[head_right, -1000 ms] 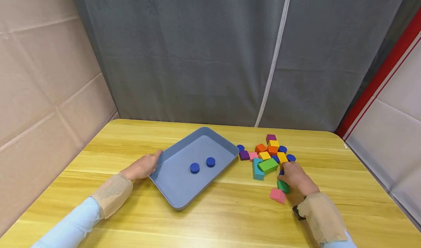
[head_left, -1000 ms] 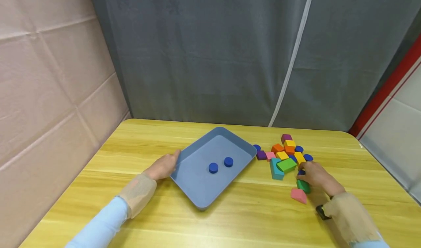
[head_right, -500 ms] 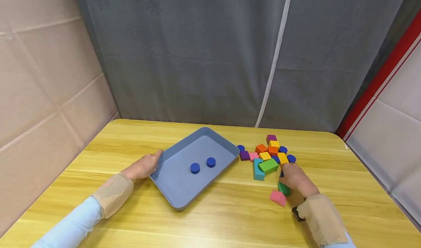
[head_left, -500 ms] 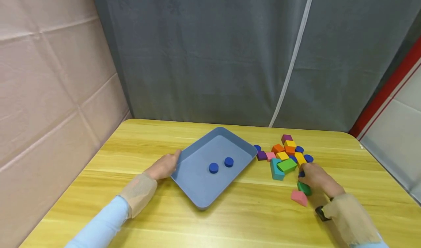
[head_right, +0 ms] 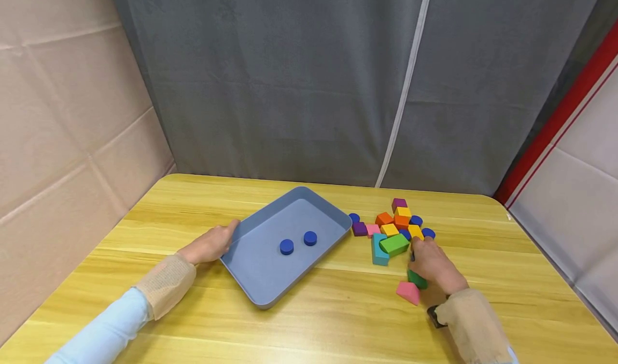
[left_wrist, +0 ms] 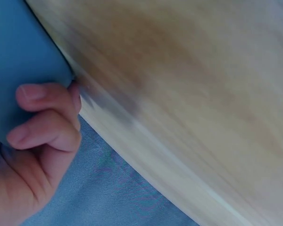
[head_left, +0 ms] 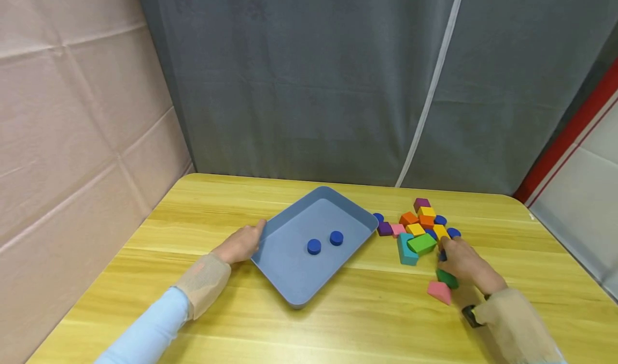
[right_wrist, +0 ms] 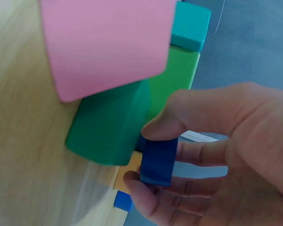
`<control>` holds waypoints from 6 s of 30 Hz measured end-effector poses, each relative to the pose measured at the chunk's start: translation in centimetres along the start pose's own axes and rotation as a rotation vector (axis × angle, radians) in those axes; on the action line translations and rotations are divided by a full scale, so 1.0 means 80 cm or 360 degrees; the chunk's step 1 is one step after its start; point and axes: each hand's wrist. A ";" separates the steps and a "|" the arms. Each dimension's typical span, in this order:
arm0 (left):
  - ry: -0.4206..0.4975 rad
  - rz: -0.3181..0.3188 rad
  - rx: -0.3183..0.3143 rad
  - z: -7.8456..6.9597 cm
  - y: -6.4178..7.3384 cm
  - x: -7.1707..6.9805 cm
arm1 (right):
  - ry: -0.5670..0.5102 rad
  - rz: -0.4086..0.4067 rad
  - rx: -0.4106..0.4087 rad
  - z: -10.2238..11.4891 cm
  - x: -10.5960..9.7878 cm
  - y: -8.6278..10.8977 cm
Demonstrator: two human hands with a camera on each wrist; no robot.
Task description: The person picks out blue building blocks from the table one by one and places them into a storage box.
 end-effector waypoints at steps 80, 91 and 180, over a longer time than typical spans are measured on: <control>-0.0029 0.0009 0.0009 0.005 -0.002 0.003 | -0.0364 -0.0638 -0.0806 0.231 0.033 -0.033; -0.0029 0.0023 -0.0014 0.003 -0.003 0.002 | -0.0290 -0.0462 -0.0951 0.250 0.057 -0.035; -0.0032 0.0028 -0.0027 0.006 -0.001 0.005 | -0.0318 -0.0369 -0.1086 0.242 0.019 -0.035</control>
Point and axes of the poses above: each hand's wrist, its own y-axis away from the middle knuckle, its own x-axis out of the palm, z = x × y, and after that the axes turned 6 degrees about x, right-handed
